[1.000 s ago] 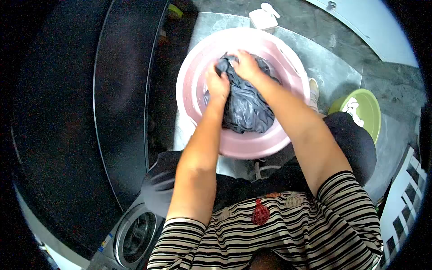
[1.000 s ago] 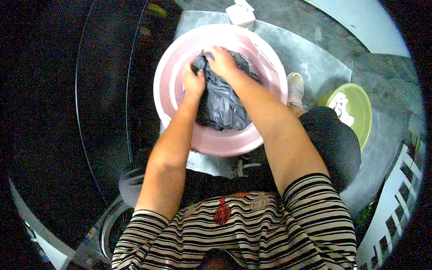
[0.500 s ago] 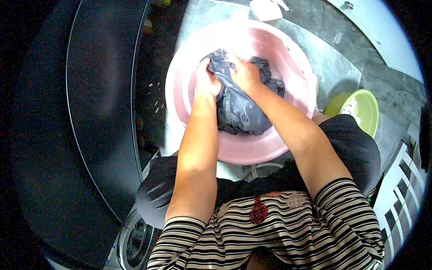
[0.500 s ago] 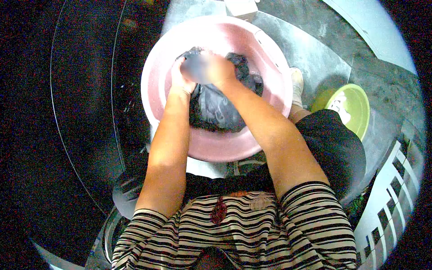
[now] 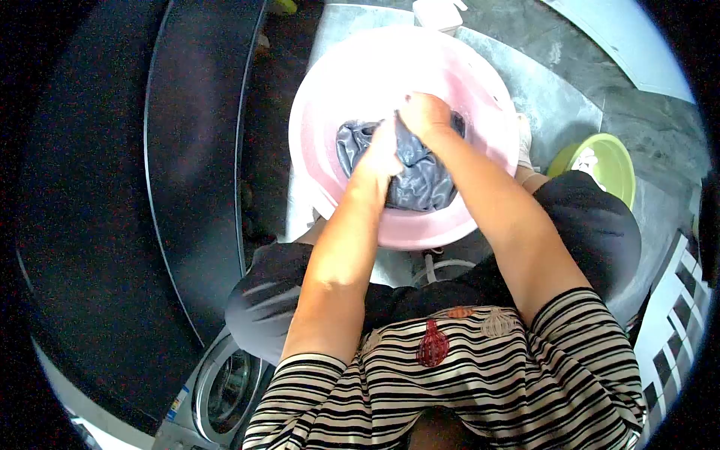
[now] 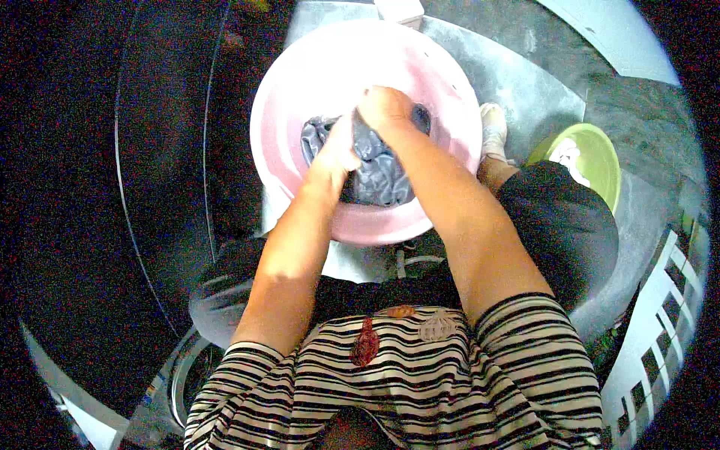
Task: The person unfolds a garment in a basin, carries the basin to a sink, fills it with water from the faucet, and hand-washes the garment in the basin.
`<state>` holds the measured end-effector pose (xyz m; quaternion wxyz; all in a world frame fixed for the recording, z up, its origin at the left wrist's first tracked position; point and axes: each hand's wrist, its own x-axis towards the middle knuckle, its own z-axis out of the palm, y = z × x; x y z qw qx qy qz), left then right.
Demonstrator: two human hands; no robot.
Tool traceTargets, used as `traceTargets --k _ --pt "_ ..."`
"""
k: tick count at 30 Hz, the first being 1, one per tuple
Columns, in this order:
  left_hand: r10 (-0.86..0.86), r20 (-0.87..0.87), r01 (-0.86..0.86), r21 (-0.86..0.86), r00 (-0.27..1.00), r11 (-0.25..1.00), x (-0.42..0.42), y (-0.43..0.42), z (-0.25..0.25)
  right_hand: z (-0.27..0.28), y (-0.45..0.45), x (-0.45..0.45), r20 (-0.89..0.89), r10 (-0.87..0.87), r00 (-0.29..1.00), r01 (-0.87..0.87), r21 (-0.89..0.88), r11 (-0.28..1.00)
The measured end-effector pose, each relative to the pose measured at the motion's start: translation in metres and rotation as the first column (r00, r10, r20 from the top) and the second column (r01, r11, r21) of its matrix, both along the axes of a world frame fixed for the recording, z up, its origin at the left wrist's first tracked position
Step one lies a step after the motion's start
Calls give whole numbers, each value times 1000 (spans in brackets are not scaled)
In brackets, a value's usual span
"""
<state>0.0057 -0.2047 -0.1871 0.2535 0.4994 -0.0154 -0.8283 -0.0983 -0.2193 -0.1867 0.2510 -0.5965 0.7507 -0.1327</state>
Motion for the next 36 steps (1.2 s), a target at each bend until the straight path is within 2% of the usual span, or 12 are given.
traceTargets --k 8,12,16,20,22,23,25,27,29,31,32,36 --pt "76 165 -58 -113 983 992 -1 59 4 24 75 -35 -26 -15 1000 25 471 882" --pt "104 476 86 -361 873 929 -5 88 48 67 91 -37 66 -74 995 47 348 936" --pt "160 629 77 -332 761 940 -2 108 62 78 95 -47 198 -260 945 233 151 961" --pt "-56 770 399 -266 636 878 -9 121 62 74 98 -53 491 -127 862 121 45 992" --pt "-83 907 601 -202 412 774 -16 117 73 78 101 -50 535 -68 842 56 40 998" --pt "-81 902 591 -207 423 779 -18 114 82 78 105 -48 583 -23 812 -4 46 999" --pt "277 711 136 -464 647 875 -23 100 112 141 122 -51 784 -144 604 -282 379 881" --pt "494 545 -274 -436 678 857 -24 63 75 124 117 -65 776 -109 621 -308 370 876" --pt "479 362 -275 -489 800 828 -18 37 48 95 99 -72 715 -142 685 -245 409 879" --pt "486 398 -226 -544 778 808 -16 26 73 80 79 -76 534 -444 719 107 547 830" --pt "475 225 -325 -485 851 812 -13 25 101 110 78 -67 753 -366 546 42 412 910" --pt "452 549 -42 -602 703 797 0 -3 59 71 23 -60 539 -374 755 188 368 911"
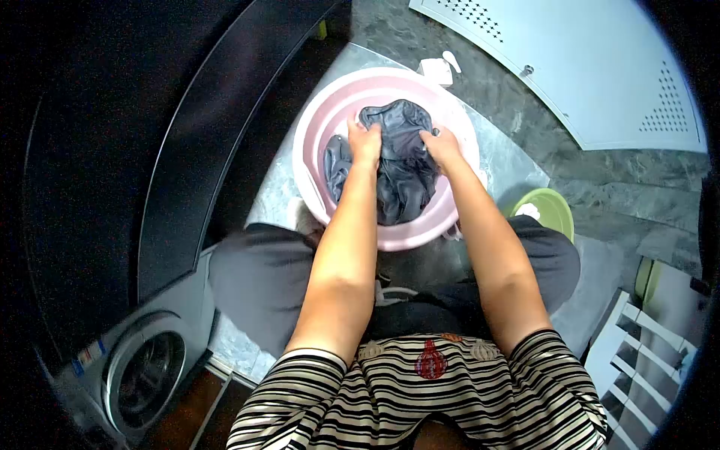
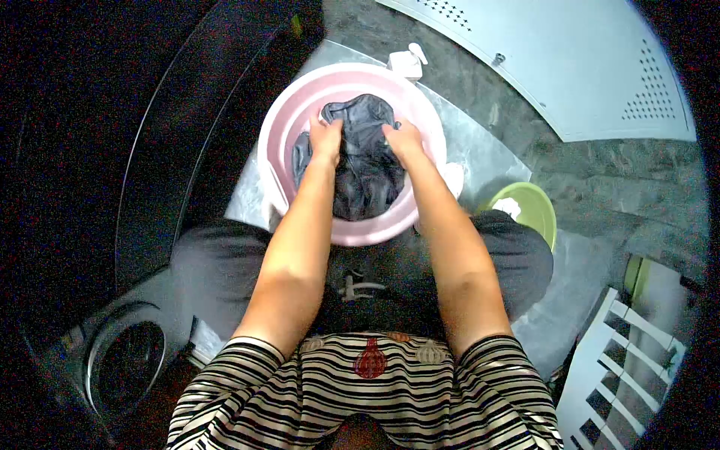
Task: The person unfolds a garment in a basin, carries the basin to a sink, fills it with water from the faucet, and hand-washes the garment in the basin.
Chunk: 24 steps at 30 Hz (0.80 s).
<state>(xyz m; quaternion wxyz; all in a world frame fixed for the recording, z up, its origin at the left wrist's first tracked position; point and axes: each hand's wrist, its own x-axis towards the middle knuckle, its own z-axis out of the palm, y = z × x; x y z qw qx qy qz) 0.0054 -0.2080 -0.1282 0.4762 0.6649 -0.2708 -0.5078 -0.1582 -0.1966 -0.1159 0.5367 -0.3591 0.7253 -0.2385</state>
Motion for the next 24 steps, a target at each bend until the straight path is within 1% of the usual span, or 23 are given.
traceTargets --k 1,2,3,5,6,7,8,9,10,11,13,14,15,16,17,18,19,20,21,22,23,24 --pt "87 -162 -89 -3 983 996 2 -5 -23 -16 -9 5 -271 51 961 -113 -220 969" --pt "70 -239 -70 8 969 998 5 -5 -47 -33 -16 10 -524 38 851 -276 -385 881" --pt "55 -314 -51 21 948 998 9 -2 -68 -45 -21 18 -523 43 851 -273 -370 888" --pt "-37 -330 32 -20 943 999 9 7 -99 -64 -24 35 -635 82 768 -406 -385 829" --pt "-65 -277 73 22 959 997 8 10 -103 -87 -22 40 -684 173 709 -495 -308 812" --pt "-270 136 257 103 953 961 9 11 -86 -89 -22 47 -684 176 708 -491 -298 819" --pt "-414 366 346 240 834 907 7 5 -84 -91 -18 53 -660 381 647 -584 -107 805" --pt "-550 542 390 389 635 834 5 -1 -82 -95 -14 55 -591 571 570 -663 80 745" --pt "-621 549 387 490 559 781 3 -6 -79 -101 -12 50 -547 530 648 -674 -88 734" --pt "-626 538 396 489 564 778 4 -9 -75 -102 -14 39 -553 530 643 -672 -76 736" --pt "-508 339 258 568 792 782 11 -14 -62 -103 -21 19 -369 347 862 -488 -421 765" --pt "-346 280 197 449 896 872 11 -12 -89 -111 -26 17 -580 69 812 -398 -463 792" --pt "-346 267 200 450 900 870 10 -15 -99 -119 -23 18 -589 73 805 -405 -455 793" --pt "55 -266 68 432 962 899 10 -20 -105 -125 -22 26 -338 67 939 -208 -402 892" --pt "420 -685 -54 488 595 871 13 -22 -111 -131 -21 34 -62 3 998 -21 -285 958" --pt "302 -786 45 385 540 922 22 -20 -88 -91 -16 49 -159 149 976 -186 -251 950" --pt "309 -785 48 394 537 918 25 -18 -84 -54 -7 67 -205 205 957 -259 -285 923" --pt "228 -819 80 315 527 946 27 -15 -83 -40 8 77 -230 226 947 -301 -379 875" --pt "140 -847 108 226 512 968 28 -14 -84 -14 22 88 -247 258 934 -339 -386 858" --pt "-43 -791 226 122 610 967 28 -16 -97 5 35 97 -240 335 911 -406 -386 828" --pt "-41 -799 230 123 600 965 26 -14 -102 17 46 105 -308 404 861 -500 -363 786" --pt "-89 -787 233 71 610 970 23 -12 -106 30 49 115 -345 421 839 -531 -352 771"
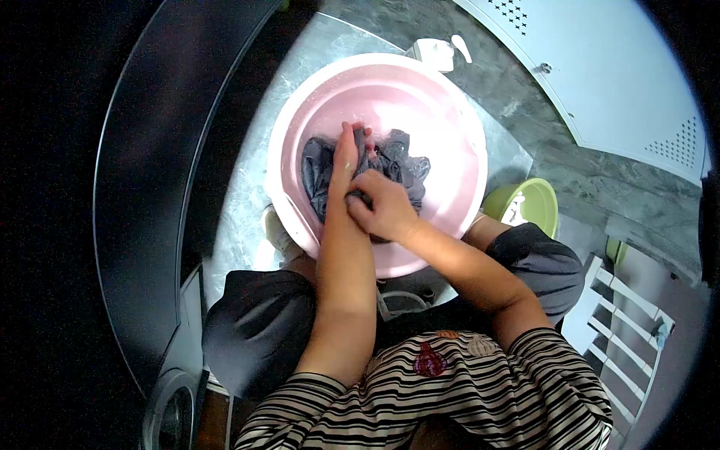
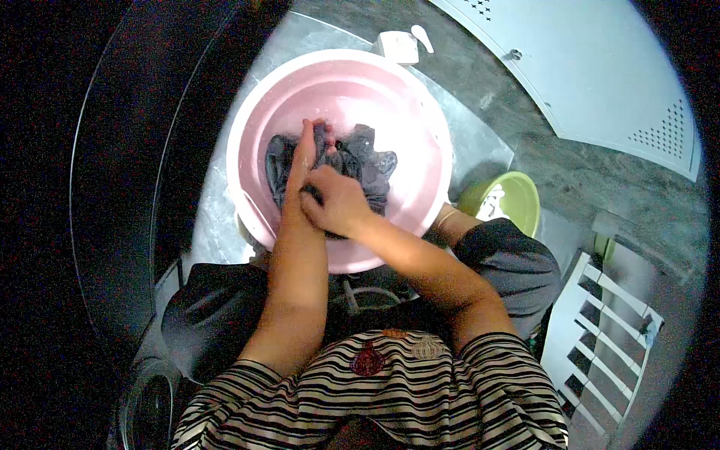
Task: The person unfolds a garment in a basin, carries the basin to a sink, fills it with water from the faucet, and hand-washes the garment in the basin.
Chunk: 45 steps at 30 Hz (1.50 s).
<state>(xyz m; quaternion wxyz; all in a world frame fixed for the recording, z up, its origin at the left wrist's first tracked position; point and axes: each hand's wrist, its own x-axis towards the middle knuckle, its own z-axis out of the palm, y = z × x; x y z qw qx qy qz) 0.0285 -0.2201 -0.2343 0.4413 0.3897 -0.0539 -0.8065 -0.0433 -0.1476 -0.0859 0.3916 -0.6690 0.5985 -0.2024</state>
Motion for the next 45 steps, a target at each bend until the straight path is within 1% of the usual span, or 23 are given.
traceTargets --k 1,2,6,8,10,11,14,16,17,19,20,21,23,24,25,27,29,31,35,38,39,42,45 --pt "-3 14 4 -59 1000 998 -1 -1 15 7 1 7 -37 23 999 -23 -11 1000" --pt "-58 228 14 194 972 981 -7 -1 32 2 -2 7 -46 21 999 -21 -9 1000" --pt "124 -136 -117 57 983 991 -30 11 -16 -45 -42 -10 -370 -72 926 29 -119 992" --pt "12 -66 5 251 998 968 -34 13 22 -66 -64 -30 -437 -96 894 43 -130 991" --pt "-58 -41 69 367 997 928 -37 12 89 -83 -87 -56 -338 -341 877 347 -43 937" --pt "-122 147 49 423 982 905 -47 8 68 -88 -97 -62 -329 -345 879 350 -46 936" --pt "301 -102 -238 397 948 886 -48 0 34 -118 -105 -77 -291 -306 906 346 94 934" --pt "502 -300 -425 287 811 858 -27 -7 30 -140 -104 -75 224 -756 615 728 206 654" --pt "530 -220 -478 249 819 842 -18 -1 22 -152 -96 -72 227 -749 623 720 209 662" --pt "477 -102 -467 111 873 878 -14 -1 -8 -159 -67 -59 -178 -397 900 357 -217 908" --pt "475 -95 -466 109 875 878 -12 -1 -16 -151 -61 -58 -346 -189 919 196 -15 981" --pt "500 -103 -482 155 860 862 -9 -2 -7 -143 -62 -60 -344 -193 919 201 -10 979" --pt "530 -114 -502 204 840 840 -7 -3 6 -134 -71 -73 -157 68 985 -30 229 973" --pt "553 -72 -522 248 830 816 -5 -3 11 -141 -78 -80 -206 -154 966 195 196 961" --pt "571 -28 -540 290 820 790 -4 -2 11 -154 -81 -88 -248 -345 905 319 -139 937" --pt "471 136 -488 331 872 807 -5 -3 4 -175 -81 -84 13 -493 870 491 60 869" --pt "331 103 -346 283 938 894 -1 -3 26 -120 -65 -51 36 -254 966 244 188 952" --pt "255 -108 -219 268 961 938 6 -2 25 -81 -42 -23 83 -172 982 166 71 984" --pt "42 67 -57 240 997 969 -2 1 -26 -5 -16 14 -151 66 986 -71 -25 997" --pt "-4 73 -13 229 997 973 -10 7 -23 -26 -39 7 -392 52 919 -72 -37 997" --pt "7 56 -20 229 998 973 -15 12 -14 -55 -43 -6 -314 -88 945 12 -234 972" --pt "-27 65 4 335 998 942 -31 12 42 -96 -82 -47 -286 -359 888 375 0 927" --pt "-14 -36 27 395 999 918 -36 4 37 -101 -100 -64 -371 -235 898 324 196 926"
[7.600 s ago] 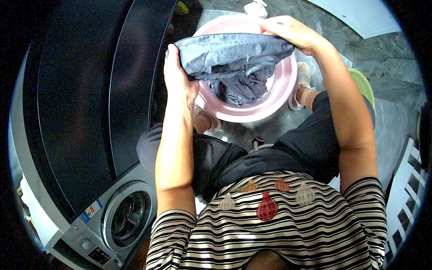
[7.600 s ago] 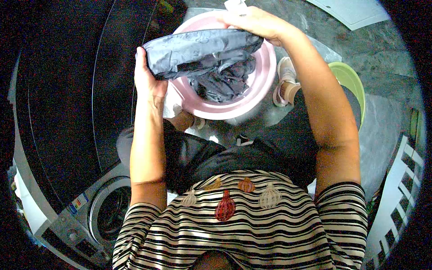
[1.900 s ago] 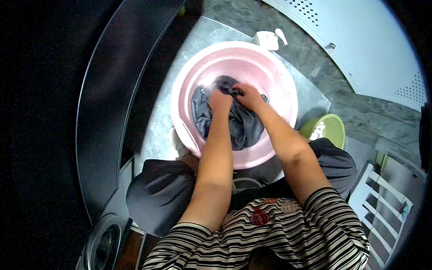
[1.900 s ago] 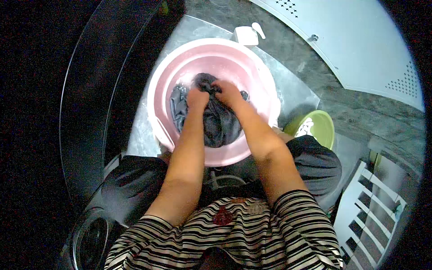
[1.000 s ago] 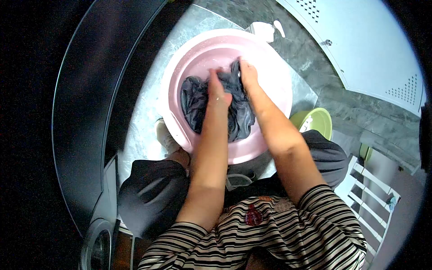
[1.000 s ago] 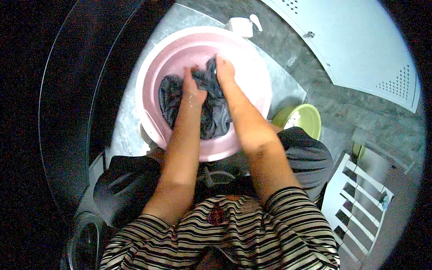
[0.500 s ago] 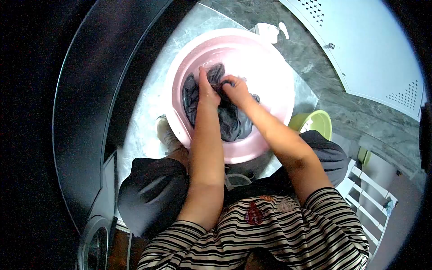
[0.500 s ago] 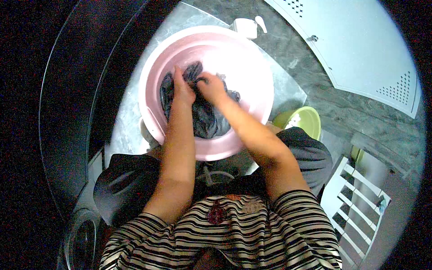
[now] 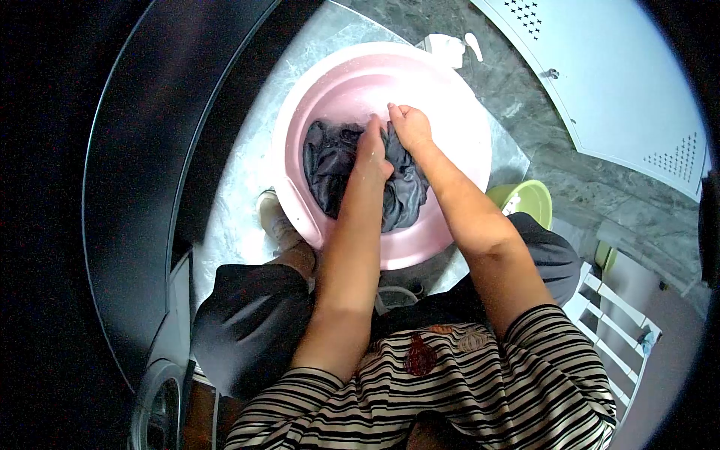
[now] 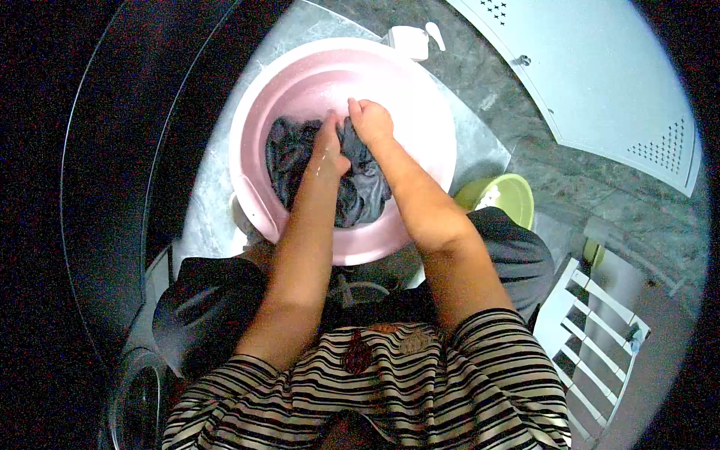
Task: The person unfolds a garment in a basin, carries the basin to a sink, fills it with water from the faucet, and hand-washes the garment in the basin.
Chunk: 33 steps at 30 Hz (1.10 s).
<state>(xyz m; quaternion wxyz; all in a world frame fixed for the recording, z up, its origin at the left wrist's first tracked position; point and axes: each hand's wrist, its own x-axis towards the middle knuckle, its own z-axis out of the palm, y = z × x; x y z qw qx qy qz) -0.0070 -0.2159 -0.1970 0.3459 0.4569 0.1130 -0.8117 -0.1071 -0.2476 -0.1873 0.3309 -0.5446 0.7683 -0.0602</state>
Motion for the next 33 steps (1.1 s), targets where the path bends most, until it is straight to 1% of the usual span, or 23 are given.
traceTargets --k 1,2,3,4,6,7,8,10,11,12,13,14,16,17,22,24,26,27,28,29,30,32,33 --pt "194 0 -194 -12 981 981 1 -3 2 -9 -3 -3 -4 4 1000 -4 1 1000" --pt "378 1 -378 -22 926 926 3 -7 3 -20 -1 -5 162 -208 965 234 -158 959" --pt "435 -153 -456 -155 887 876 11 -7 -18 -32 2 -6 354 -371 858 473 -269 839" --pt "516 -23 -515 -110 856 850 15 -7 -25 -41 9 -5 358 -367 859 471 -268 840" --pt "466 100 -453 -126 879 882 21 -4 -36 -45 34 2 -37 42 998 -52 -318 947" --pt "460 103 -447 -127 882 885 24 -3 -38 -37 39 7 -158 251 955 -265 -80 961" --pt "480 -1 -469 -217 877 856 25 -1 -40 -34 37 3 -158 244 957 -258 -79 963" --pt "491 -112 -501 -297 864 813 28 1 -23 -25 29 -13 186 441 878 -426 -118 897" --pt "506 -15 -497 -214 862 841 29 1 -13 -16 24 -17 75 231 970 -230 -24 973" --pt "510 80 -498 -133 857 857 30 -1 -5 -48 23 -33 -88 84 993 -110 -366 924" --pt "425 188 -438 33 886 899 30 -5 -7 -48 23 -28 99 -63 993 87 -262 961" --pt "422 184 -435 32 888 900 30 -5 -9 -51 22 -19 264 -228 937 267 -120 956" --pt "309 91 -316 92 947 944 35 -6 4 -24 37 7 391 68 918 -2 -167 986" --pt "308 -99 -322 -194 946 927 36 -1 -13 16 47 31 339 159 927 -72 -253 965" --pt "35 3 -34 -223 999 974 37 7 -1 100 87 78 134 460 878 -416 -260 871" --pt "246 -90 -262 -312 965 913 24 23 8 81 72 69 -13 442 897 -432 -234 871" --pt "206 -122 -223 -150 971 963 14 15 -12 44 45 48 -234 339 911 -391 -236 890" --pt "67 -46 -69 -42 997 997 11 13 -5 35 33 35 -254 310 916 -374 -269 888" --pt "-81 13 80 76 997 994 8 10 0 24 17 23 -237 196 952 -241 -184 953" --pt "-126 -39 123 -78 991 989 -5 8 -26 5 2 3 -176 108 978 -130 -115 985" --pt "-51 -116 45 -49 992 998 -5 3 5 -4 -5 -11 -75 42 996 -44 -29 999" --pt "108 -37 -106 58 993 993 -7 -8 1 -18 -13 -23 122 -50 991 50 1 999" --pt "275 -75 -275 5 959 961 -5 -11 -14 -24 -11 -23 119 -40 992 40 1 999"
